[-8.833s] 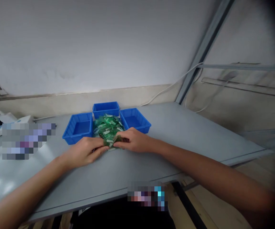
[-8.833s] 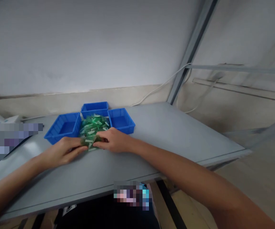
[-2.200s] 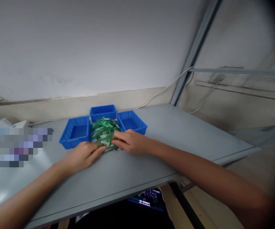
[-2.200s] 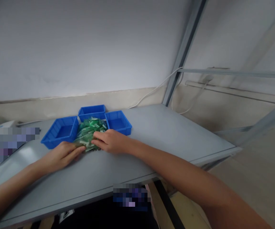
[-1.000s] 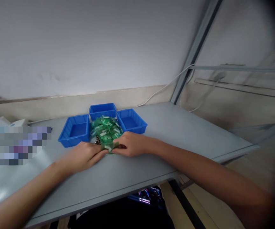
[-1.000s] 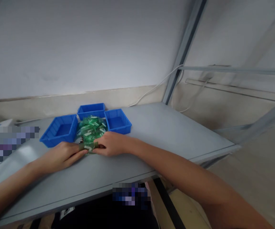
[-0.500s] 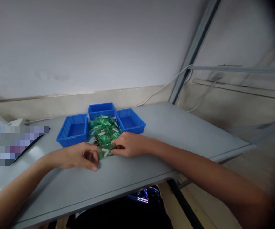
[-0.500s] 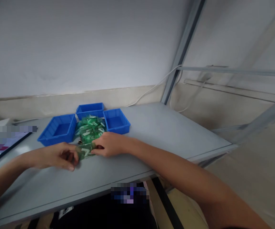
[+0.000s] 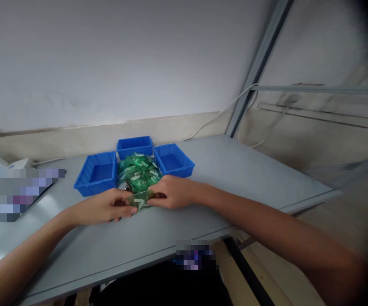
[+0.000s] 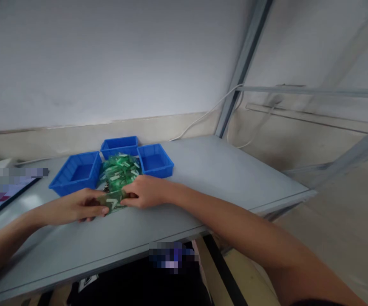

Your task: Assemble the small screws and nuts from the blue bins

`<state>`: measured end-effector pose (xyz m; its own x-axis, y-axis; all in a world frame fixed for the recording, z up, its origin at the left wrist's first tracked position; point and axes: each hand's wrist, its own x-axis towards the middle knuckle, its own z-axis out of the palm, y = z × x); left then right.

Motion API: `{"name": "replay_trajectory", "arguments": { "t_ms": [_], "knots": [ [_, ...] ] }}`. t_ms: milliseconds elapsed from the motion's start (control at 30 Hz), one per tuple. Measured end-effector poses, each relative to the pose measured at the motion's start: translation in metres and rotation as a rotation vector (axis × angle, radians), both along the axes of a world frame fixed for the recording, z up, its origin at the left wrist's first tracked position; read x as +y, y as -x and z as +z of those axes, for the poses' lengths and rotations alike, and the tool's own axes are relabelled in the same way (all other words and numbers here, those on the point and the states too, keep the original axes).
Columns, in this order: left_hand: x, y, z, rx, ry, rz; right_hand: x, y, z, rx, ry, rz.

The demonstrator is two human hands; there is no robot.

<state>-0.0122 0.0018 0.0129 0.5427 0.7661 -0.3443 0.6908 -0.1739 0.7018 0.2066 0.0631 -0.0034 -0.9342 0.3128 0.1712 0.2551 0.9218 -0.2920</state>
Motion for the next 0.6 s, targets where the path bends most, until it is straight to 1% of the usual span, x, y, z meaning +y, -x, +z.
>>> {"name": "replay_trajectory", "arguments": {
  "t_ms": [167, 333, 600],
  "knots": [
    [0.0001, -0.0007, -0.0032, 0.011, -0.002, 0.017, -0.0015, -0.0002, 0.0004, 0.003, 0.038, -0.010],
    [0.0006, -0.0017, -0.0057, 0.011, -0.042, 0.040, -0.0040, -0.0007, 0.0045, -0.006, 0.050, -0.022],
    [0.0002, -0.0034, -0.0070, 0.032, -0.053, 0.106, -0.0046, 0.0004, 0.0002, 0.061, 0.172, -0.007]
  ]
}}
